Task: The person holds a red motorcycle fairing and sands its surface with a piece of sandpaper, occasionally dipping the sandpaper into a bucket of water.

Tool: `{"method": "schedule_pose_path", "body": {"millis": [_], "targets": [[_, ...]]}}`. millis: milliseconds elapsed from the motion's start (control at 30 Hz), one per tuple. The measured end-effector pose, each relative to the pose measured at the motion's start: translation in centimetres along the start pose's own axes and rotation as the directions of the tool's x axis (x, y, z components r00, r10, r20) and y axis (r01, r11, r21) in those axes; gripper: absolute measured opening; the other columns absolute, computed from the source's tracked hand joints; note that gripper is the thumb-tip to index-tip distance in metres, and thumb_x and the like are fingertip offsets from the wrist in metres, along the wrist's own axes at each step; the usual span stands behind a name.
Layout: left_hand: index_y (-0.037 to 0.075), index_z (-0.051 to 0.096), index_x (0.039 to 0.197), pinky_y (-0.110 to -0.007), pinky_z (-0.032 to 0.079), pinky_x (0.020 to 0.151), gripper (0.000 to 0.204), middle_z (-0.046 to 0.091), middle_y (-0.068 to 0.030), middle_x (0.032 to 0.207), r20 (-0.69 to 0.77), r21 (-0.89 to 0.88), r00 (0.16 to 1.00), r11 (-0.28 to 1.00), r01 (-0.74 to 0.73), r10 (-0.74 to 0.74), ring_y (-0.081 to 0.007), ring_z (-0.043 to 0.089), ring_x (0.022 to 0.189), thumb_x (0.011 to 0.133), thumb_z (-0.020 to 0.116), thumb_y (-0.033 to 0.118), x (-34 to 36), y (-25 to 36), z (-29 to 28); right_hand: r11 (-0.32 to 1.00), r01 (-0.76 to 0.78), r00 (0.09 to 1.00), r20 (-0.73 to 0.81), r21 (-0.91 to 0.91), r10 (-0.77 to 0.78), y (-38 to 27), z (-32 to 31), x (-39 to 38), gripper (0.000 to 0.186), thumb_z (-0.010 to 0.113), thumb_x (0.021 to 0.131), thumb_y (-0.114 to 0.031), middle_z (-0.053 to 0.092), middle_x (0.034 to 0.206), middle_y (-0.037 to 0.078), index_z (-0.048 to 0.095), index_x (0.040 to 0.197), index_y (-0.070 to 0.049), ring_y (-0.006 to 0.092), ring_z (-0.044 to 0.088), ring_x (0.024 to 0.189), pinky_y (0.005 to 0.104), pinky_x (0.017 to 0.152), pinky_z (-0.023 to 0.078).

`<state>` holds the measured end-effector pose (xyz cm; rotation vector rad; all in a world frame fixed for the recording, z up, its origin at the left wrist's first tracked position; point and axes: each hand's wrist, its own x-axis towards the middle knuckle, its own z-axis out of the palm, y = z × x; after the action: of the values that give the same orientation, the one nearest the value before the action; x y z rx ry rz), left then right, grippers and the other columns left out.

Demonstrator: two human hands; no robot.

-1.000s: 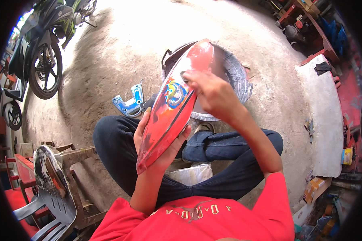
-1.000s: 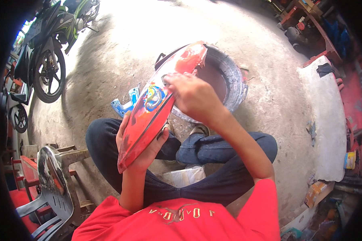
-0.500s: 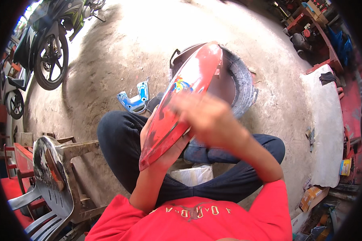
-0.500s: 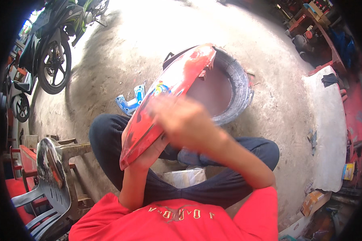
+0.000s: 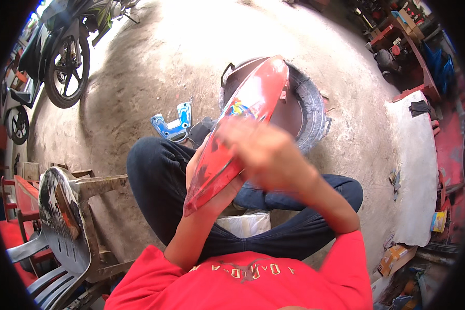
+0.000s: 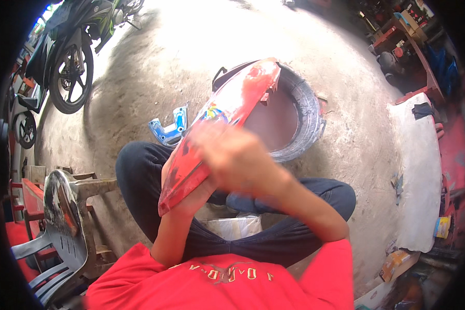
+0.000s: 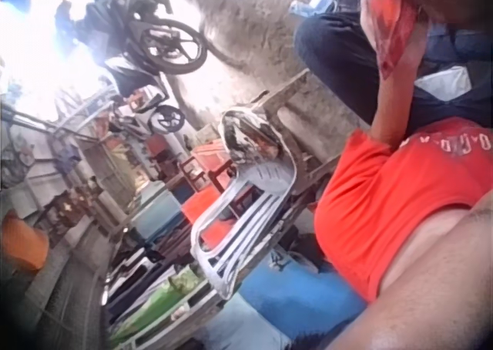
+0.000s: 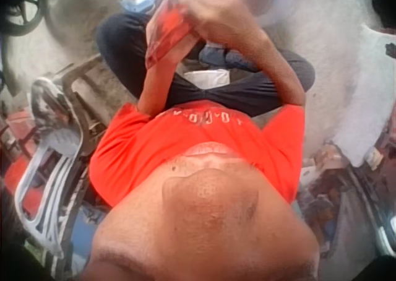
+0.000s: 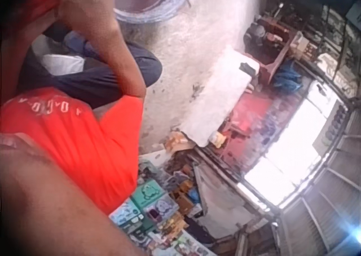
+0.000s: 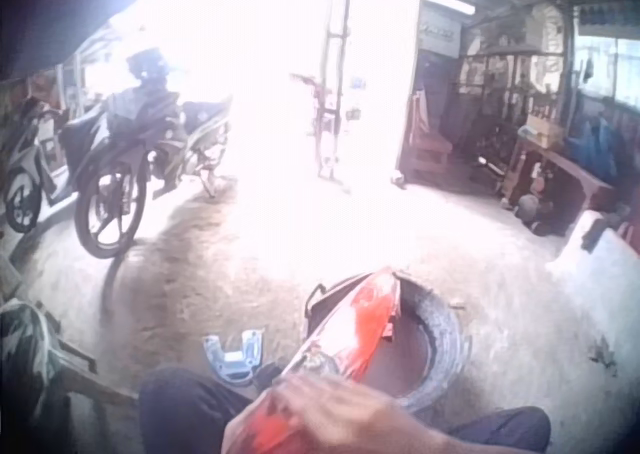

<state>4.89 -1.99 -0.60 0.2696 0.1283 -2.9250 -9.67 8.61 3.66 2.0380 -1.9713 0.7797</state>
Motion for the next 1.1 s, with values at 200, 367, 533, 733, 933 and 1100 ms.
{"method": "schedule_pose_path", "body": {"millis": [200, 367, 533, 733, 933, 1100], "targets": [[0.007, 0.057, 0.144, -0.055, 0.052, 0.108, 0.045, 0.064, -0.0169, 0.140, 0.019, 0.040, 1.000, 0.999, -0.006, 0.006, -0.0340, 0.064, 0.127, 0.113, 0.040, 0.036, -0.2, 0.3, -0.2, 0.934, -0.358, 0.931, -0.068, 0.009, 0.358, 2.7, 0.2, -0.5, 0.030, 0.054, 0.104, -0.006, 0.073, 0.125, 0.022, 0.067, 0.128, 0.005, 0.0378, 0.072, 0.113, 0.0452, 0.102, 0.055], [0.003, 0.055, 0.146, -0.054, 0.047, 0.113, 0.055, 0.065, -0.0181, 0.142, 0.137, -0.138, 0.990, 0.989, 0.056, -0.036, -0.0332, 0.064, 0.128, 0.111, 0.041, 0.043, 0.1, 0.8, -0.2, 0.999, 0.032, 0.999, -0.036, 0.017, -0.031, -1.7, 0.1, -1.5, 0.033, 0.063, 0.098, -0.011, 0.072, 0.129, 0.020, 0.067, 0.129, 0.001, 0.0333, 0.070, 0.123, 0.0470, 0.108, 0.054], [0.003, 0.054, 0.149, -0.058, 0.044, 0.115, 0.063, 0.060, -0.0193, 0.149, -0.003, -0.025, 1.000, 0.999, 0.023, -0.023, -0.0355, 0.057, 0.137, 0.109, 0.042, 0.050, -0.2, 0.8, 0.0, 0.962, -0.271, 0.959, -0.091, -0.026, 0.268, 2.2, 0.6, -2.9, 0.038, 0.066, 0.098, -0.013, 0.071, 0.132, 0.018, 0.065, 0.132, 0.003, 0.0334, 0.069, 0.124, 0.0471, 0.107, 0.054], [0.004, 0.053, 0.150, -0.059, 0.042, 0.116, 0.065, 0.059, -0.0204, 0.150, 0.080, -0.124, 0.996, 0.991, 0.058, -0.048, -0.0382, 0.056, 0.138, 0.107, 0.044, 0.052, -0.2, 1.1, -0.2, 0.999, 0.009, 0.998, -0.070, 0.052, -0.005, 0.0, 0.2, -3.2, 0.036, 0.062, 0.102, -0.012, 0.071, 0.135, 0.018, 0.065, 0.136, 0.000, 0.0327, 0.069, 0.126, 0.0463, 0.108, 0.054], [0.005, 0.051, 0.152, -0.059, 0.041, 0.116, 0.067, 0.057, -0.0210, 0.152, 0.022, -0.061, 1.000, 0.998, 0.023, -0.022, -0.0395, 0.055, 0.139, 0.107, 0.047, 0.054, -0.2, 1.0, -0.2, 0.988, -0.096, 0.985, -0.151, -0.124, 0.077, 1.3, 0.7, -3.6, 0.038, 0.066, 0.097, -0.013, 0.072, 0.131, 0.019, 0.067, 0.133, 0.002, 0.0348, 0.072, 0.119, 0.0469, 0.105, 0.055], [0.003, 0.048, 0.154, -0.060, 0.041, 0.117, 0.070, 0.055, -0.0225, 0.154, 0.107, -0.050, 0.994, 0.999, -0.016, 0.021, -0.0409, 0.057, 0.138, 0.106, 0.049, 0.054, -0.3, 1.0, -0.1, 0.976, -0.181, 0.973, -0.165, -0.120, 0.160, 2.3, 1.1, -3.8, 0.035, 0.060, 0.102, -0.014, 0.072, 0.131, 0.019, 0.067, 0.131, 0.003, 0.0344, 0.071, 0.119, 0.0465, 0.103, 0.056]]}}
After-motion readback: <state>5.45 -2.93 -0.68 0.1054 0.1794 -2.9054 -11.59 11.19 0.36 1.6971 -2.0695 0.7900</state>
